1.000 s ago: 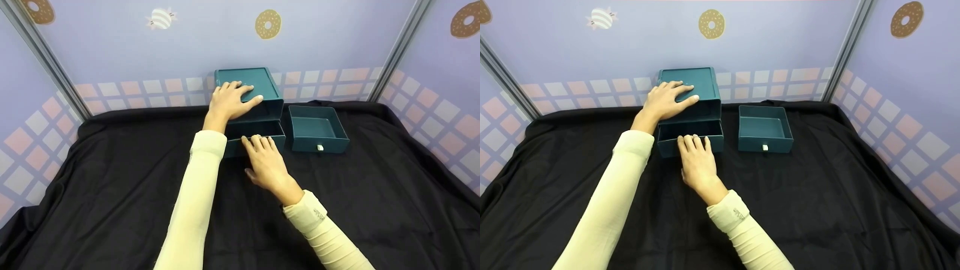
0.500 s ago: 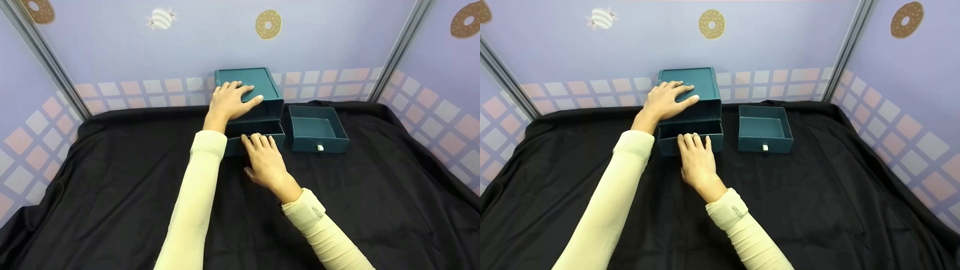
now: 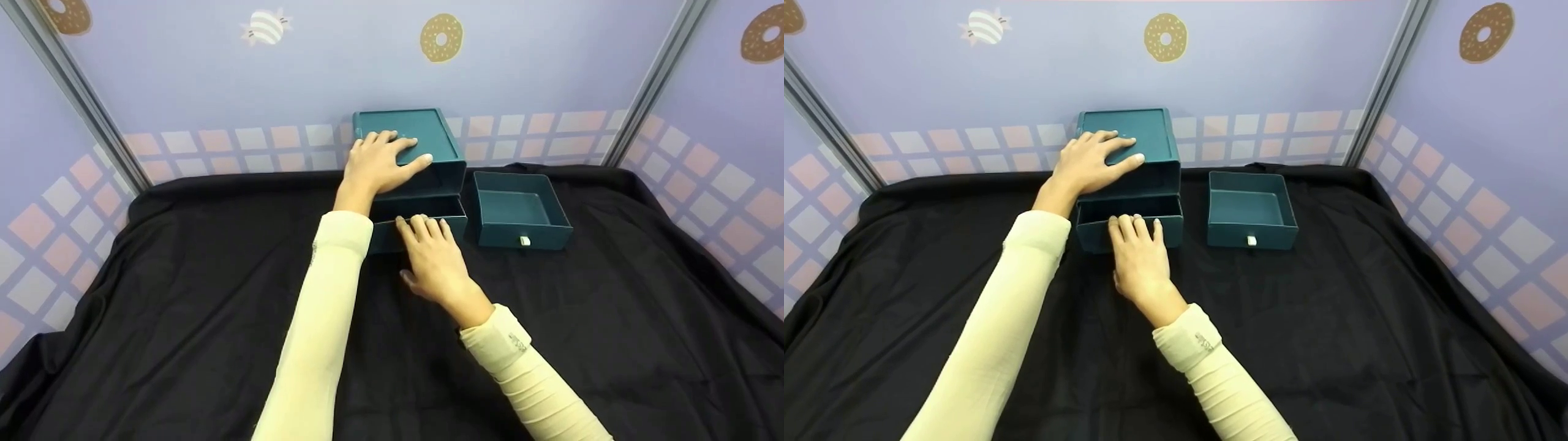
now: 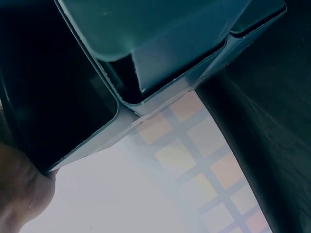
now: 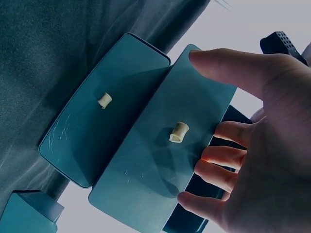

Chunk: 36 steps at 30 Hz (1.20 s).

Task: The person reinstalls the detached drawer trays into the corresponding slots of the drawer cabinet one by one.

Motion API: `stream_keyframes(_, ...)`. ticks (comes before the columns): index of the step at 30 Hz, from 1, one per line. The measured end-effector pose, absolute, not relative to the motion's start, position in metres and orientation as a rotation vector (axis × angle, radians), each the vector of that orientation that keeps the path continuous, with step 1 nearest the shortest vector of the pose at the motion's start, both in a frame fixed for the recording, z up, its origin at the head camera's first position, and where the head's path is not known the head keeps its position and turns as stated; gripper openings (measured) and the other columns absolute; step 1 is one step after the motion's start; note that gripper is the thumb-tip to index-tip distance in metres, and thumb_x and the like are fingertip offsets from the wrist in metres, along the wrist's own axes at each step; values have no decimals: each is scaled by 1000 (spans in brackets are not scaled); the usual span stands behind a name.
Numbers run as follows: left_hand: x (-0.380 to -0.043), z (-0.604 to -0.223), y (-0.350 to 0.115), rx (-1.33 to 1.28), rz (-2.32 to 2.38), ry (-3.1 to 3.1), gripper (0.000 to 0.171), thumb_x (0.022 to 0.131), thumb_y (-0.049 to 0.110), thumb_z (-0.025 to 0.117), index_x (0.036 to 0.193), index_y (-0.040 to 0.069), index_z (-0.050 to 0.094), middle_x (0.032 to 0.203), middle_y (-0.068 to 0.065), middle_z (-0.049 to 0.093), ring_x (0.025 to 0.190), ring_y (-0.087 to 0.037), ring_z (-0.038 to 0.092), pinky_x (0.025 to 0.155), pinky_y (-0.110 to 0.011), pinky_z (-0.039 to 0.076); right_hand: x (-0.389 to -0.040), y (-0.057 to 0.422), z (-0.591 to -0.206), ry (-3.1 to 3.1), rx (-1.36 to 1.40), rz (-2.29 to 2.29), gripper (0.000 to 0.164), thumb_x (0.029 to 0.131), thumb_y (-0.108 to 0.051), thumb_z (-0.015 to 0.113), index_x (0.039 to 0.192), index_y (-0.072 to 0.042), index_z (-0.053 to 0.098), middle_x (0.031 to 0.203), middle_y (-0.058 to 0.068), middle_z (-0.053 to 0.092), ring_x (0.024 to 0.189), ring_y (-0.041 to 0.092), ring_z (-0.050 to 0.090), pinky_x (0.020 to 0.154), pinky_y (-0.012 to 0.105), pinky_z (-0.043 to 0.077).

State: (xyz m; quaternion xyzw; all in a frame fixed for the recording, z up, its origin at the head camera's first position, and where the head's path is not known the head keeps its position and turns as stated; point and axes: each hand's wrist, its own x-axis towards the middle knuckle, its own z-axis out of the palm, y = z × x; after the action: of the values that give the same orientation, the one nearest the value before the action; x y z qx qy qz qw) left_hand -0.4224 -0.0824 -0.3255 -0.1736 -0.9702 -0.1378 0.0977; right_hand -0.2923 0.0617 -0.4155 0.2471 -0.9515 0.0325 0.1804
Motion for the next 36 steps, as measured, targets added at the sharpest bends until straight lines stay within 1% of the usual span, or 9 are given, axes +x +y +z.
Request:
stream_keyframes(9,-422,-325,-82,-514,-409,-2868,78,98,83,38,161,38,47,171,-4,37,159,-31,30,132,-57,16,-294,62,-414,-2705,694,76,95,82,-33,92,160,-6,43,147,19,49,142,40,46,122,60,37)
stream_keyframes(22,-422,-325,-82,-512,-432,-2862,77,98,83,40,161,38,48,170,-4,37,159,-32,30,133,-57,15,-298,61,-413,-2714,695,36,95,83,-33,91,160,-5,42,146,20,49,140,39,47,123,52,38)
stream_keyframes(26,-422,-324,-82,-513,-426,-2855,77,98,83,39,160,38,48,170,-4,38,158,-31,30,132,-57,16,-298,61,-412,-2698,694,32,94,83,-32,90,159,-5,43,144,20,49,138,38,48,121,50,40)
stream_keyframes(31,-422,-324,-82,-515,-421,-2857,77,98,83,39,160,38,48,170,-4,38,158,-31,31,132,-57,16,-299,61,-412,-2699,697,38,90,85,-30,88,159,-5,43,141,19,49,130,37,49,114,48,45)
stream_keyframes(34,-422,-325,-82,-519,-422,-2859,77,98,83,39,161,38,48,170,-4,38,158,-32,31,132,-57,16,-300,61,-413,-2711,687,53,88,87,-29,86,161,-7,42,140,18,47,125,35,49,105,46,50)
stream_keyframes(36,-422,-325,-82,-520,-418,-2858,77,98,83,38,161,38,48,170,-4,38,158,-32,31,132,-57,16,-299,62,-414,-2718,680,80,88,88,-28,86,161,-9,42,142,18,45,124,34,49,100,46,53)
